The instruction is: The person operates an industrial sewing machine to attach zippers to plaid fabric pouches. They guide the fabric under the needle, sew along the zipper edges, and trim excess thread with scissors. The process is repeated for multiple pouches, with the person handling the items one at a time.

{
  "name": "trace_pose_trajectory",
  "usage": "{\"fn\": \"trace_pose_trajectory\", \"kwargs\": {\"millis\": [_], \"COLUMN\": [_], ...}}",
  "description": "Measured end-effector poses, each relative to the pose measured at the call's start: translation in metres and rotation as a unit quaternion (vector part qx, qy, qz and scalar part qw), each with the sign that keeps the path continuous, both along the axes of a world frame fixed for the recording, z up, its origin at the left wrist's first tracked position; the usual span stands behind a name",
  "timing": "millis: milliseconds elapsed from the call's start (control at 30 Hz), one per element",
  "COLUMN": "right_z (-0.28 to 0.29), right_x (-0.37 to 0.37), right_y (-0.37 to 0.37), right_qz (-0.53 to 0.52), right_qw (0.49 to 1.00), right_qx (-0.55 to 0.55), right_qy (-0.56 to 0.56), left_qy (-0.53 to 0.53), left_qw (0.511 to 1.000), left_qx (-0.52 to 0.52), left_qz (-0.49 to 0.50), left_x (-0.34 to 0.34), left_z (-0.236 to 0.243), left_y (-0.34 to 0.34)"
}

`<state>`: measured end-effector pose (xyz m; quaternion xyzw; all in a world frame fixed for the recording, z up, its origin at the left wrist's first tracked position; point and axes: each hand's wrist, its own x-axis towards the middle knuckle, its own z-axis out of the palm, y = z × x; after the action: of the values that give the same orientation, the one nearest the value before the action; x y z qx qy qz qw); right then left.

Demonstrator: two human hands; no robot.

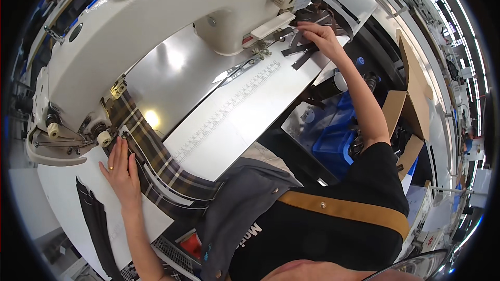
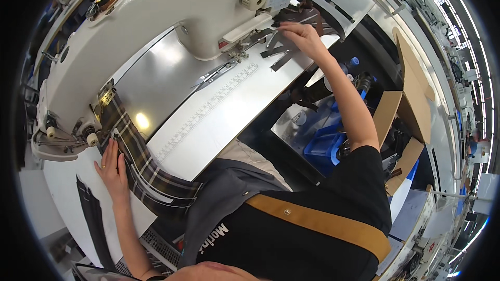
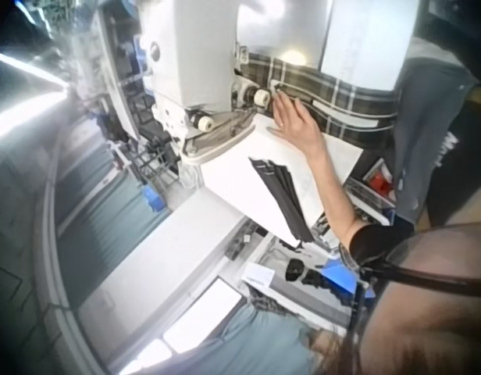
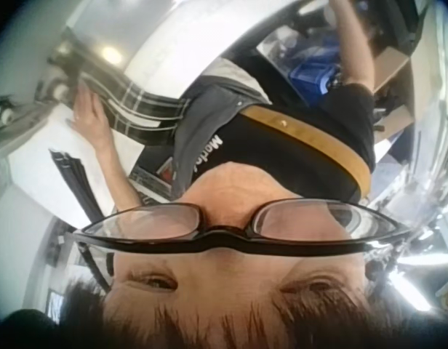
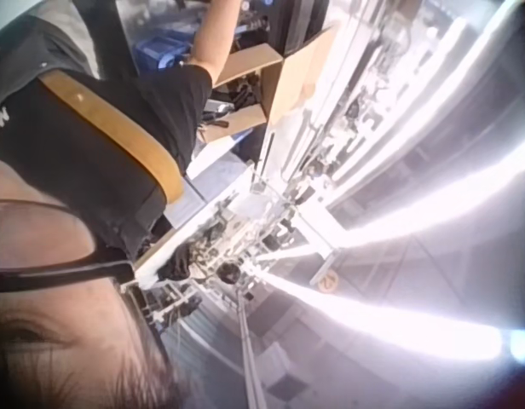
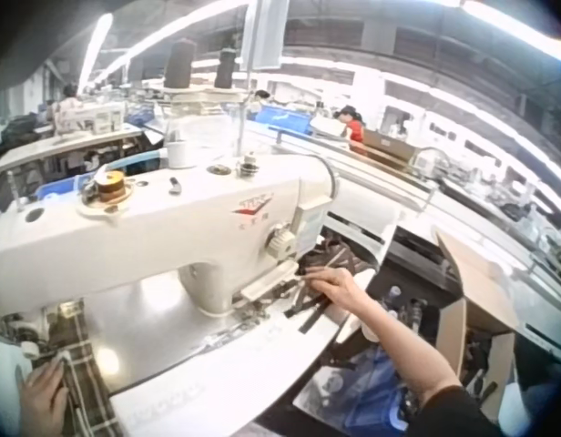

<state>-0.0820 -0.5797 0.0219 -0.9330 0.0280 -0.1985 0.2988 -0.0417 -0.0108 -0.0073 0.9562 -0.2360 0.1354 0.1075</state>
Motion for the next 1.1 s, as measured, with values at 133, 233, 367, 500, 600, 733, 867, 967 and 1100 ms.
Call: {"fn": "trace_pose_trajectory", "kwargs": {"millis": [133, 233, 367, 500, 600, 733, 867, 967, 1100], "right_z": [0.065, 0.073, 0.083, 0.092, 0.095, 0.082, 0.089, 0.103, 0.105], "right_x": [-0.016, -0.041, -0.043, -0.007, 0.021, 0.011, 0.016, 0.04, 0.041], "right_y": [0.092, 0.168, 0.253, 0.27, 0.27, 0.322, 0.364, 0.373, 0.361], "right_qz": [-0.008, 0.314, 0.488, 0.581, 0.535, 0.655, 0.705, 0.723, 0.667], "right_qw": [0.886, 0.939, 0.86, 0.789, 0.805, 0.735, 0.636, 0.576, 0.669], "right_qx": [-0.419, -0.14, 0.035, 0.043, 0.019, 0.006, 0.002, -0.053, -0.168], "right_qy": [-0.2, -0.008, 0.146, 0.195, 0.256, 0.176, 0.315, 0.379, 0.281], "left_qy": [-0.079, 0.035, 0.381, 0.673, 0.682, 0.505, 0.562, 0.645, 0.626], "left_qw": [0.995, 0.977, 0.876, 0.69, 0.676, 0.674, 0.691, 0.564, 0.647], "left_qx": [0.013, -0.138, -0.222, -0.244, -0.242, -0.539, -0.443, -0.505, -0.42], "left_qz": [-0.056, -0.156, -0.194, -0.111, -0.141, 0.011, -0.098, -0.105, -0.114], "left_x": [-0.009, -0.045, -0.074, -0.08, -0.097, -0.124, -0.12, -0.124, -0.131], "left_z": [0.014, 0.055, 0.104, 0.094, 0.079, 0.081, 0.088, 0.08, 0.069], "left_y": [0.0, -0.041, -0.094, -0.059, -0.013, -0.029, -0.021, -0.011, -0.009]}}
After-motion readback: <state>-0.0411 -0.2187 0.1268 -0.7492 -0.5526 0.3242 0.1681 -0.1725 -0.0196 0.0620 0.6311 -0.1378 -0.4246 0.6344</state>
